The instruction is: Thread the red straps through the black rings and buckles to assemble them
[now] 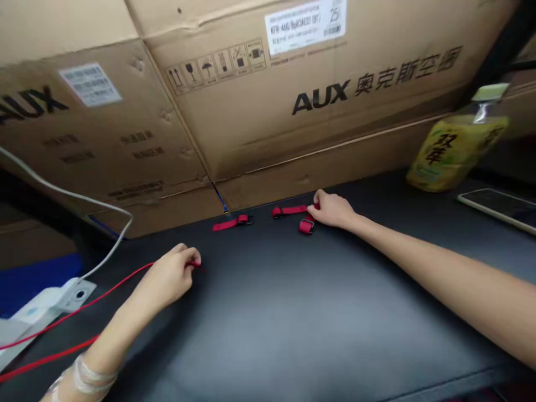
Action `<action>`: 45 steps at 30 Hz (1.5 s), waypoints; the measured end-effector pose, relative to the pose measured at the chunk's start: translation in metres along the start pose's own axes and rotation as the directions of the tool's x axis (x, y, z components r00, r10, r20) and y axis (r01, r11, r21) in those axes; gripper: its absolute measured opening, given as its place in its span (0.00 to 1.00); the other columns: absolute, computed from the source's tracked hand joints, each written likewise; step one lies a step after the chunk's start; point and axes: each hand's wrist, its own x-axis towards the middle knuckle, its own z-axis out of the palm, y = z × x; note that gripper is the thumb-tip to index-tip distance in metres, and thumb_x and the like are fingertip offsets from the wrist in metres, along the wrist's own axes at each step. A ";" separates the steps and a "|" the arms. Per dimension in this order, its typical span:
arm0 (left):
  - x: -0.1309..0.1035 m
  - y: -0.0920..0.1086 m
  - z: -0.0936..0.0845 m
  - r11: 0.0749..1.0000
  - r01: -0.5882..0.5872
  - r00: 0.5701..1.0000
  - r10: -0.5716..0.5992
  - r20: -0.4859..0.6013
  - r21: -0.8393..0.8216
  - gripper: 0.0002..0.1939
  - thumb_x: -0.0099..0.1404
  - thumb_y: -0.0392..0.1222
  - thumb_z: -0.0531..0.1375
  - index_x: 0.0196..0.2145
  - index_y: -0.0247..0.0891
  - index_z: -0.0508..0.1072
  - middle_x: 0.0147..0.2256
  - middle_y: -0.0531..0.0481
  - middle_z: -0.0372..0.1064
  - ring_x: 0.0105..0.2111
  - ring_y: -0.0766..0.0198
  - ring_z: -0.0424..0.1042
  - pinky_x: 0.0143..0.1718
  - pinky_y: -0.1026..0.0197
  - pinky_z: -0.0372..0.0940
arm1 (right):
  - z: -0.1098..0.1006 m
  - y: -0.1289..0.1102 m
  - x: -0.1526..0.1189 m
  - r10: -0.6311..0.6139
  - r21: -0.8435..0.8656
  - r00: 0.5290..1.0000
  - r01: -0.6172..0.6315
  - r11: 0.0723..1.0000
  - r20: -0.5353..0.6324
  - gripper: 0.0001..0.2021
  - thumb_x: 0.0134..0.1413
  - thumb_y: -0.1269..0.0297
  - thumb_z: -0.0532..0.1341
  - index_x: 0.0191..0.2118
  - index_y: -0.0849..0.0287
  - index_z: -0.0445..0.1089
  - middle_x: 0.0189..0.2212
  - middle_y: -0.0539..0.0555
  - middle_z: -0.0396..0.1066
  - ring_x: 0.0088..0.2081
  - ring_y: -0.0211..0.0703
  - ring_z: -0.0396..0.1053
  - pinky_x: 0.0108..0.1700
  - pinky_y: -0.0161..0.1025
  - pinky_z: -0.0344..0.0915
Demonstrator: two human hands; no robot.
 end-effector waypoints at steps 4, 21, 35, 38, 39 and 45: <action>0.001 -0.001 0.002 1.000 0.005 1.000 -0.005 0.007 -0.001 0.10 0.59 0.33 0.50 0.33 0.39 0.71 0.36 0.47 0.68 0.35 0.59 0.71 0.38 0.60 0.63 | -0.001 0.000 -0.001 -0.010 -0.005 1.000 0.010 1.000 0.001 0.17 0.55 0.51 0.54 0.42 0.59 0.65 0.36 0.60 0.74 0.40 0.54 0.73 0.39 0.40 0.62; -0.005 0.011 -0.006 0.998 0.067 0.994 -0.065 0.084 -0.016 0.11 0.66 0.44 0.49 0.38 0.40 0.69 0.31 0.48 0.73 0.33 0.57 0.73 0.31 0.61 0.59 | 0.000 0.002 0.001 -0.063 -0.055 0.998 0.064 0.996 0.016 0.13 0.53 0.54 0.54 0.36 0.57 0.68 0.32 0.57 0.74 0.35 0.49 0.71 0.34 0.37 0.58; -0.008 0.018 -0.003 0.997 0.062 0.993 -0.058 0.102 -0.042 0.13 0.70 0.49 0.48 0.34 0.40 0.64 0.28 0.49 0.73 0.30 0.58 0.73 0.28 0.62 0.55 | 0.014 0.001 -0.006 -0.276 0.234 0.921 0.342 0.910 -0.275 0.14 0.51 0.60 0.54 0.20 0.58 0.51 0.16 0.47 0.56 0.22 0.33 0.52 0.29 0.32 0.49; -0.008 0.017 -0.003 0.998 0.060 0.992 -0.056 0.110 -0.036 0.12 0.70 0.48 0.48 0.34 0.40 0.64 0.28 0.49 0.72 0.30 0.58 0.73 0.28 0.62 0.55 | 0.015 0.001 -0.005 -0.263 0.246 0.924 0.332 0.911 -0.276 0.14 0.51 0.60 0.54 0.20 0.58 0.53 0.16 0.47 0.57 0.22 0.33 0.53 0.29 0.32 0.49; -0.008 0.017 -0.002 0.998 0.059 0.992 -0.055 0.110 -0.032 0.12 0.70 0.48 0.47 0.34 0.40 0.63 0.28 0.49 0.72 0.30 0.58 0.73 0.28 0.62 0.55 | 0.015 0.001 -0.005 -0.268 0.241 0.926 0.333 0.911 -0.266 0.14 0.51 0.59 0.54 0.20 0.58 0.53 0.16 0.47 0.57 0.21 0.33 0.53 0.29 0.32 0.48; -0.007 0.016 0.001 0.998 0.058 0.993 -0.055 0.107 -0.028 0.12 0.71 0.48 0.47 0.34 0.41 0.63 0.29 0.49 0.73 0.30 0.58 0.73 0.28 0.62 0.54 | 0.016 -0.001 -0.004 -0.299 0.183 0.936 0.332 0.925 -0.186 0.14 0.51 0.57 0.55 0.21 0.58 0.54 0.17 0.48 0.58 0.21 0.34 0.53 0.29 0.34 0.47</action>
